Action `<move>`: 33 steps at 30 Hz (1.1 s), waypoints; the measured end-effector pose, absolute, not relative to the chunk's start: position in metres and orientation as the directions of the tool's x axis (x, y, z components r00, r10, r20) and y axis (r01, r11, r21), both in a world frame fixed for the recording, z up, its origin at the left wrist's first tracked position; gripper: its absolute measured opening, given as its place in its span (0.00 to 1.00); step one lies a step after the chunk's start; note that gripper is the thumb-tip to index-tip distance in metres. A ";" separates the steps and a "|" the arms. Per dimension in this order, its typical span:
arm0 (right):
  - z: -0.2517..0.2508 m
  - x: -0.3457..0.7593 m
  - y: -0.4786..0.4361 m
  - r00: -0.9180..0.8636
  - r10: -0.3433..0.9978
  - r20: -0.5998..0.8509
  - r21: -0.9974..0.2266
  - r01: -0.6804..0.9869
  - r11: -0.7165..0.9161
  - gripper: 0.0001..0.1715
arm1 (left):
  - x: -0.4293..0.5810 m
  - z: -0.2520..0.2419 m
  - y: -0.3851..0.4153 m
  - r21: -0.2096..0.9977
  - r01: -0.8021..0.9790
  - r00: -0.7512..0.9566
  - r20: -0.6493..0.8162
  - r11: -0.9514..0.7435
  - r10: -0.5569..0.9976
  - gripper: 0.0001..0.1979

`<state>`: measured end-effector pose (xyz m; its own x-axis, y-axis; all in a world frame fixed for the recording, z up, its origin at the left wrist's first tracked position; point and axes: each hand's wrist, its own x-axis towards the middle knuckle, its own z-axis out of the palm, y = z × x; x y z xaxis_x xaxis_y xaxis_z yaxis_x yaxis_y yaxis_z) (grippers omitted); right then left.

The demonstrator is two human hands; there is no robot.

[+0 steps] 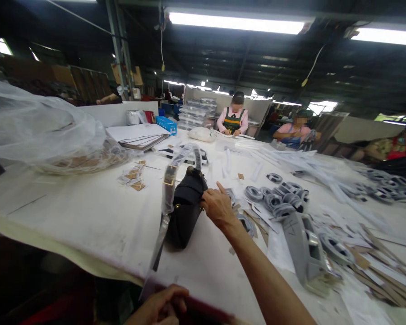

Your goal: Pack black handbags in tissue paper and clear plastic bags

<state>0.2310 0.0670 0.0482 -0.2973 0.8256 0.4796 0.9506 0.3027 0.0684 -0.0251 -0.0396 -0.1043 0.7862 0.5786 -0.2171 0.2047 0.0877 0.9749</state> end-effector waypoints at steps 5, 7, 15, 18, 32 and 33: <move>0.052 0.169 0.039 -0.233 0.825 0.516 0.064 0.970 0.234 0.10 | -0.040 -0.093 -0.026 0.986 0.058 0.570 -0.162 0.156 0.806 0.35; 0.056 0.142 0.026 -0.245 0.802 0.545 0.020 0.960 0.279 0.11 | -0.050 -0.082 -0.017 0.982 -0.011 0.371 -0.170 0.187 0.913 0.36; 0.078 0.153 -0.020 0.195 0.676 0.711 -0.609 0.651 0.453 0.15 | -0.098 -0.067 0.003 0.977 -0.130 -0.110 -0.182 0.168 0.977 0.38; 0.051 0.203 -0.013 0.660 0.551 0.511 -0.860 0.376 0.346 0.18 | -0.105 -0.069 0.002 0.983 -0.110 -0.117 -0.157 0.144 0.981 0.40; -0.037 0.214 -0.007 0.232 0.972 0.042 -0.983 0.184 -0.001 0.34 | -0.079 -0.073 0.054 0.999 -0.028 0.071 -0.038 0.040 0.997 0.52; -0.038 0.214 -0.011 0.208 0.978 0.033 -0.983 0.186 -0.006 0.32 | -0.072 -0.073 0.065 0.999 -0.036 0.098 -0.015 0.019 0.995 0.52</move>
<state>0.2145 -0.0115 -0.0376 0.2082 0.9775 0.0330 0.1860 -0.0065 -0.9825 -0.0725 0.0649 -0.0728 0.0982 0.9950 -0.0154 -0.0362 0.0191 0.9992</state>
